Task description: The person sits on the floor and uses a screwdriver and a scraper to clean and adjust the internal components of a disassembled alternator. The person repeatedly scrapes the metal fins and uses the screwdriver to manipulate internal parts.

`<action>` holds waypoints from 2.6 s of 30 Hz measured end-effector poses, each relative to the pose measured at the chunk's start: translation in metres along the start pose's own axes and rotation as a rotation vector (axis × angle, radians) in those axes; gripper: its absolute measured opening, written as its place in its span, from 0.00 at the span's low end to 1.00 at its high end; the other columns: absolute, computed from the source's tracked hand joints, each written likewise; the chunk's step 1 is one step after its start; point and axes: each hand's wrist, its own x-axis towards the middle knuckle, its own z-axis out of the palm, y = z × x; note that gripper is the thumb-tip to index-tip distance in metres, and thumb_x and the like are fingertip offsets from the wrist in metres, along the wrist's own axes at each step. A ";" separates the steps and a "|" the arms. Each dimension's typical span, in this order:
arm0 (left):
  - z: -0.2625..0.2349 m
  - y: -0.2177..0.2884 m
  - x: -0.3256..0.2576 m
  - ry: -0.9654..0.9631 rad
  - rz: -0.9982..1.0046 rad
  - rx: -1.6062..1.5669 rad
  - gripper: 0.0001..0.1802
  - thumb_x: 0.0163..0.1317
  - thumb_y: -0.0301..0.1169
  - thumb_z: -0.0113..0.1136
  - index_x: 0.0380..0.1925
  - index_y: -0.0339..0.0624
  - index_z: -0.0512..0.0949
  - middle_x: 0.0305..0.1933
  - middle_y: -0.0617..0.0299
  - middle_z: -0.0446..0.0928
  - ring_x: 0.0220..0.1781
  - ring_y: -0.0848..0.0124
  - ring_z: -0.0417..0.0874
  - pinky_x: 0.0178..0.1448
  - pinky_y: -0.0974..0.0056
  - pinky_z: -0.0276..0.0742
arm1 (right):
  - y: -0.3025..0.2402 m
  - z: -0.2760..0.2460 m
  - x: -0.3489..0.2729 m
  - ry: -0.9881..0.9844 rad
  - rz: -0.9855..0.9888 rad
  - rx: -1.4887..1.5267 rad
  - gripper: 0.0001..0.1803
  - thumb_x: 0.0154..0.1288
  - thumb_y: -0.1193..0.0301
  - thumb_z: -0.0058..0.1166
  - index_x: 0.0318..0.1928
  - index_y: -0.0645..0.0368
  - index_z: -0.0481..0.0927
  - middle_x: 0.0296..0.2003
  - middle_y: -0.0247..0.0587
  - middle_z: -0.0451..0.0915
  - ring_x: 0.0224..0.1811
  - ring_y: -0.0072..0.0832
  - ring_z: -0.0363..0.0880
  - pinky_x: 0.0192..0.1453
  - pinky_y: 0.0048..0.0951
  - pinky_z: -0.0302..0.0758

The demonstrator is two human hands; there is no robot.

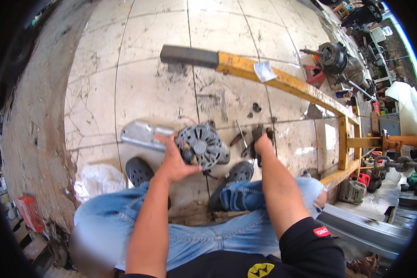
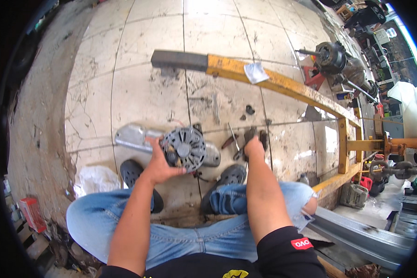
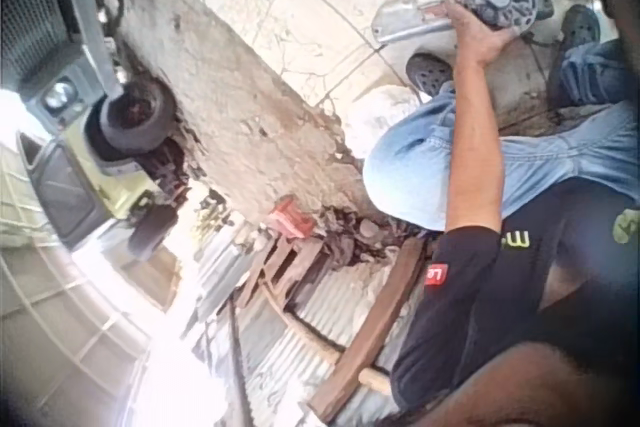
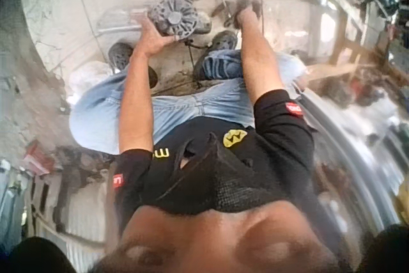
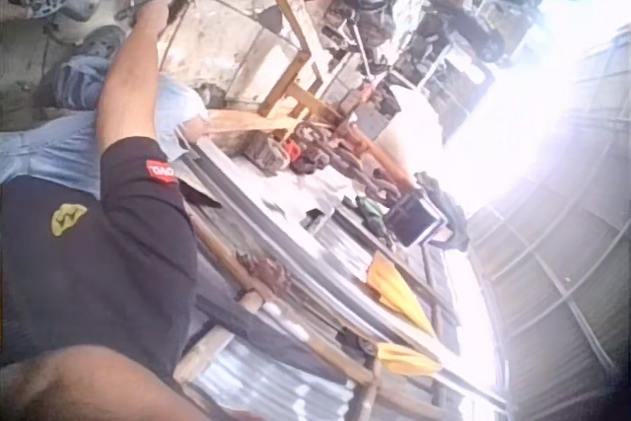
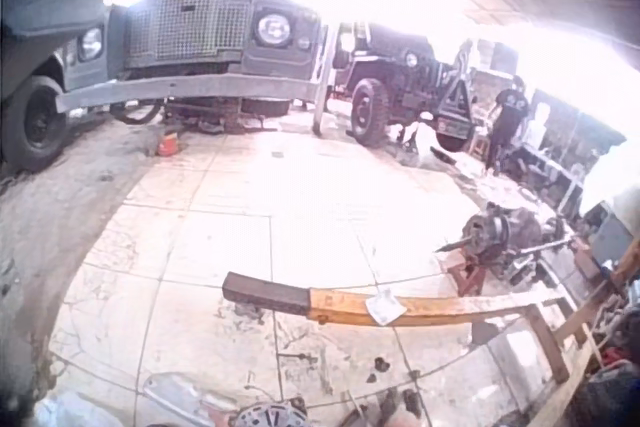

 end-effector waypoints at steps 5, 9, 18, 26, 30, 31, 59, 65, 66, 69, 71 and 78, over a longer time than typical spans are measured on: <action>-0.001 0.003 -0.003 -0.043 -0.043 -0.044 0.77 0.35 0.41 0.89 0.72 0.40 0.35 0.70 0.40 0.59 0.74 0.50 0.61 0.79 0.53 0.54 | -0.016 -0.012 -0.029 0.296 -0.131 -0.148 0.21 0.65 0.70 0.56 0.58 0.56 0.71 0.53 0.51 0.78 0.58 0.48 0.80 0.57 0.46 0.80; 0.001 0.003 -0.003 -0.036 -0.027 -0.088 0.73 0.34 0.38 0.88 0.71 0.38 0.41 0.70 0.40 0.57 0.73 0.51 0.62 0.78 0.54 0.58 | -0.036 0.017 0.003 0.012 -0.316 -0.073 0.18 0.66 0.65 0.54 0.53 0.58 0.80 0.53 0.52 0.81 0.55 0.47 0.82 0.58 0.44 0.80; -0.002 0.010 -0.004 -0.041 -0.054 -0.122 0.73 0.34 0.37 0.88 0.71 0.37 0.40 0.69 0.41 0.62 0.72 0.52 0.65 0.77 0.54 0.60 | -0.052 0.035 0.004 -0.036 -0.104 -0.039 0.16 0.68 0.65 0.52 0.51 0.57 0.84 0.50 0.50 0.85 0.55 0.45 0.85 0.57 0.46 0.81; -0.001 -0.002 -0.002 -0.030 0.006 -0.092 0.74 0.37 0.36 0.87 0.71 0.38 0.35 0.69 0.42 0.61 0.73 0.54 0.63 0.78 0.55 0.56 | -0.060 0.020 0.004 0.126 -0.224 0.203 0.25 0.59 0.66 0.59 0.58 0.59 0.76 0.48 0.58 0.84 0.52 0.54 0.83 0.58 0.49 0.78; 0.005 0.003 0.003 -0.029 -0.036 -0.145 0.72 0.33 0.37 0.88 0.72 0.38 0.43 0.71 0.41 0.57 0.73 0.51 0.62 0.78 0.54 0.57 | -0.071 -0.053 0.026 0.153 -0.366 0.552 0.19 0.57 0.65 0.63 0.48 0.61 0.79 0.40 0.55 0.85 0.40 0.46 0.85 0.47 0.45 0.79; 0.005 0.002 0.004 -0.035 -0.020 -0.110 0.73 0.33 0.37 0.88 0.72 0.37 0.42 0.71 0.41 0.57 0.74 0.51 0.61 0.78 0.54 0.57 | -0.077 -0.083 0.020 0.091 -0.406 0.642 0.16 0.58 0.65 0.64 0.42 0.62 0.81 0.36 0.52 0.86 0.34 0.42 0.86 0.41 0.43 0.81; 0.013 -0.017 0.013 0.043 0.057 -0.133 0.73 0.32 0.39 0.88 0.71 0.30 0.44 0.69 0.39 0.57 0.72 0.48 0.60 0.79 0.54 0.55 | -0.145 -0.115 -0.155 0.042 -0.950 0.649 0.11 0.65 0.67 0.61 0.41 0.62 0.86 0.26 0.43 0.86 0.26 0.31 0.85 0.34 0.34 0.80; 0.008 -0.005 0.012 -0.030 0.045 -0.049 0.74 0.39 0.32 0.86 0.71 0.30 0.33 0.70 0.42 0.61 0.72 0.56 0.64 0.78 0.58 0.57 | -0.146 -0.104 -0.173 -0.091 -1.076 0.539 0.11 0.69 0.68 0.60 0.45 0.62 0.85 0.27 0.36 0.84 0.25 0.20 0.81 0.31 0.27 0.77; 0.006 0.000 0.011 -0.034 0.032 -0.035 0.75 0.39 0.33 0.86 0.72 0.30 0.32 0.70 0.42 0.61 0.73 0.55 0.63 0.78 0.59 0.57 | -0.147 -0.112 -0.167 -0.128 -1.003 0.541 0.10 0.68 0.69 0.60 0.44 0.62 0.85 0.26 0.35 0.84 0.25 0.19 0.81 0.30 0.27 0.77; 0.003 0.006 0.009 -0.038 0.000 -0.010 0.78 0.39 0.34 0.86 0.72 0.28 0.28 0.72 0.40 0.59 0.74 0.54 0.61 0.79 0.59 0.55 | -0.152 -0.120 -0.165 -0.074 -0.906 0.587 0.10 0.68 0.69 0.59 0.43 0.62 0.85 0.26 0.35 0.84 0.24 0.19 0.81 0.30 0.27 0.76; 0.002 0.001 0.006 -0.031 -0.013 -0.016 0.80 0.39 0.36 0.86 0.73 0.27 0.26 0.72 0.39 0.57 0.75 0.54 0.59 0.80 0.59 0.53 | -0.152 -0.118 -0.178 -0.255 -0.952 0.547 0.09 0.68 0.69 0.60 0.42 0.62 0.85 0.26 0.35 0.84 0.23 0.19 0.80 0.29 0.27 0.76; -0.001 0.007 0.006 -0.003 -0.004 -0.134 0.72 0.32 0.36 0.88 0.72 0.33 0.45 0.69 0.42 0.59 0.72 0.51 0.61 0.79 0.54 0.55 | -0.159 -0.112 -0.177 -0.036 -1.054 0.398 0.10 0.66 0.67 0.62 0.42 0.60 0.86 0.26 0.36 0.85 0.23 0.22 0.81 0.29 0.29 0.77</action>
